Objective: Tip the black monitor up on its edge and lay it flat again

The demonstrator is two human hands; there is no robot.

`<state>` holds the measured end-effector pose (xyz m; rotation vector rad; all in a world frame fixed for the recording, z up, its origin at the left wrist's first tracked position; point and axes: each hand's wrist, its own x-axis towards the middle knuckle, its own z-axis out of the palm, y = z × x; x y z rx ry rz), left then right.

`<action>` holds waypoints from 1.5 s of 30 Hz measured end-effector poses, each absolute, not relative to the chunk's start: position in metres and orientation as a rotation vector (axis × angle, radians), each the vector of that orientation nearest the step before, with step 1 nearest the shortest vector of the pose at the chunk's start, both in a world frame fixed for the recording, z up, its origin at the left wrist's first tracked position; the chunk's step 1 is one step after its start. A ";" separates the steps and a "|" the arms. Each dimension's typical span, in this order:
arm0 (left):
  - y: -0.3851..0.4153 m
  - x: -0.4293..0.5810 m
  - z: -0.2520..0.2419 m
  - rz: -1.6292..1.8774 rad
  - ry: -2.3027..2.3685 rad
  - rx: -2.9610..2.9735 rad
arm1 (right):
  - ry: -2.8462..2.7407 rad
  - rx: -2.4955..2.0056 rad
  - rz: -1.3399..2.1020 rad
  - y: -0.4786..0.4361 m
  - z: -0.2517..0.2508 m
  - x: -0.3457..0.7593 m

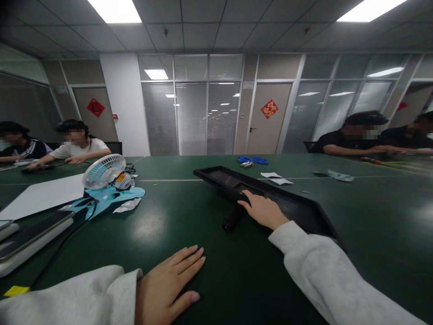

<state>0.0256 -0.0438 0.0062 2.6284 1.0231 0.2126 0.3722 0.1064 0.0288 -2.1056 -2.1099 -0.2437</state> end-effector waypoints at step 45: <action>-0.051 0.019 0.000 0.314 0.991 2.677 | -1.494 -2.495 -0.332 0.100 0.047 0.513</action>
